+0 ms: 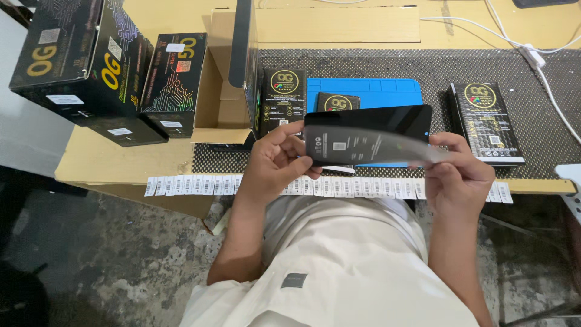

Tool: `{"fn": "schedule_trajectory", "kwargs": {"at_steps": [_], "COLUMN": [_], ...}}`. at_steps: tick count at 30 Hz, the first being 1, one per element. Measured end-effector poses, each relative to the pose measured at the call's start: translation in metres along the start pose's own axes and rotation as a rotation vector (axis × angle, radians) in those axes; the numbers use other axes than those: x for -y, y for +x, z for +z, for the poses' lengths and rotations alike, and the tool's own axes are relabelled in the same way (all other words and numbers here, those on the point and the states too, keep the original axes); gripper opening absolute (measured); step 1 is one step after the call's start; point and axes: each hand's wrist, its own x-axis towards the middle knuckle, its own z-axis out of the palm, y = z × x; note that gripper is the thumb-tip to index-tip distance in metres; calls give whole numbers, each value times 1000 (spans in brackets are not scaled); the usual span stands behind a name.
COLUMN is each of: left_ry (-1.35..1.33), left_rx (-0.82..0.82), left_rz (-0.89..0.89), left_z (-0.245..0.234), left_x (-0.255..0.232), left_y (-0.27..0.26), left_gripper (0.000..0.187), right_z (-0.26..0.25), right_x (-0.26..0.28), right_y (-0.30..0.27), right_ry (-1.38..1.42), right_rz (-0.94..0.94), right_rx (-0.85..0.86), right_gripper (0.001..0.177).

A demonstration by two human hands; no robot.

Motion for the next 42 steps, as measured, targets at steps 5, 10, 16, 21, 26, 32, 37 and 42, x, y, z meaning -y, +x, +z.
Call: {"fn": "schedule_trajectory", "kwargs": {"at_steps": [5,10,16,21,26,32,37,42], "left_ry": [15,8,-26,-15,20,-37,-36,34], "left_rx": [23,40,-9,52,57,0,62,91], "left_rz": [-6,-5,-70,-91,-91,-159,-199,-316], "left_z": [6,5,5,6,6,1,5,17], "left_x": [-2,-3,5,4,-1,6,-3,-10], "left_y": [-2,2,7,10,12,16,23,30], "left_gripper": [56,56,59,55,51,50,39,31], "right_z": [6,5,1,-22,-25,-35,-38,-44], "right_x": [2,1,3,-12,-14,-11,20,63], "right_y": [1,5,9,1,2,3,8,12], "right_ry": [2,43,144,103,31,-104,-459,-518], "right_rz": [59,109,172,216,123,53,32,123], "right_rx": [-118,-99,-146,-163,-57,75,104,289], "right_gripper": [5,7,16,23,20,22,15,16]}}
